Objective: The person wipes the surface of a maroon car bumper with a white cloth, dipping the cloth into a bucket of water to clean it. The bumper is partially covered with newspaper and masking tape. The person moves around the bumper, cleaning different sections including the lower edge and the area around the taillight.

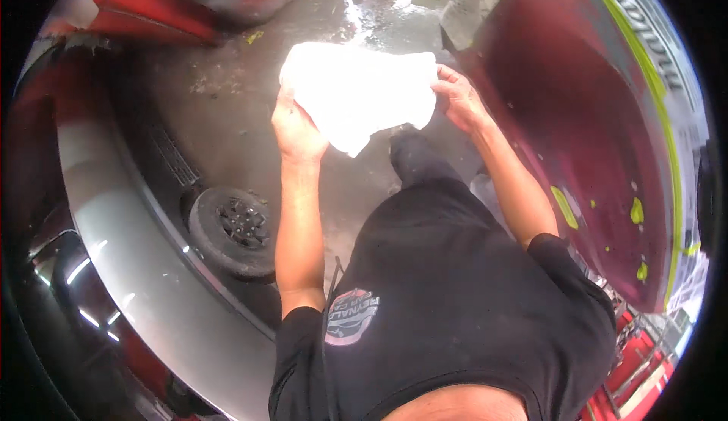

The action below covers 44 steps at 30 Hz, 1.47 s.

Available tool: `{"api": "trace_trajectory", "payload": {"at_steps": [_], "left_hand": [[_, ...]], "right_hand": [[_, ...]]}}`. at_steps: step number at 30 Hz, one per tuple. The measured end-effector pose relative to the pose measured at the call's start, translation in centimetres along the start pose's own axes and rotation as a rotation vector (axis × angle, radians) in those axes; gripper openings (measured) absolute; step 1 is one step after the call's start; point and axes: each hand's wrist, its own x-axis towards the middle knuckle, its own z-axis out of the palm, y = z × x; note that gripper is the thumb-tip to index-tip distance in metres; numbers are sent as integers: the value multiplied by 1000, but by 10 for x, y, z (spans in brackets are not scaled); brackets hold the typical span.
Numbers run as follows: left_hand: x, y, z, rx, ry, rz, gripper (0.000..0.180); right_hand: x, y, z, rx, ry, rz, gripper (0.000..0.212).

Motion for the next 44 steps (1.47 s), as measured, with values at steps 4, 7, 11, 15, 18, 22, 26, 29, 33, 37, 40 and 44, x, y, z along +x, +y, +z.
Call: {"api": "trace_trajectory", "payload": {"at_steps": [4, 7, 11, 15, 18, 22, 26, 29, 33, 37, 40, 44], "left_hand": [[49, 28, 13, 19, 50, -10, 49], [89, 31, 24, 133, 132, -8, 50], [140, 38, 21, 267, 232, 50, 48], [190, 46, 10, 271, 141, 1, 50], [222, 38, 18, 366, 113, 1, 60], [273, 54, 1, 305, 19, -62, 68], [327, 75, -28, 418, 3, -66, 51], [374, 107, -49, 544, 51, -151, 34], [432, 148, -56, 672, 23, -251, 25], [485, 168, -58, 865, -75, -317, 24], [520, 165, -61, 916, -117, -313, 22], [577, 154, -78, 850, -114, -419, 27]], "right_hand": [[65, 14, 7, -137, -32, 180, 38], [109, 20, 17, -605, -35, 226, 38], [154, -32, 54, -1156, 233, -710, 40], [176, -123, 131, -914, -78, -702, 29], [216, -128, 164, -983, -103, -680, 34], [264, -134, 170, -1020, 41, -654, 24], [315, -133, 163, -715, 25, -379, 24], [354, -139, 162, -489, -49, -229, 26], [392, -149, 179, -336, 80, -194, 26], [421, -164, 193, -448, 278, -265, 26], [437, -173, 190, -472, 320, -328, 22], [465, -177, 160, -431, 324, -325, 24]]}}
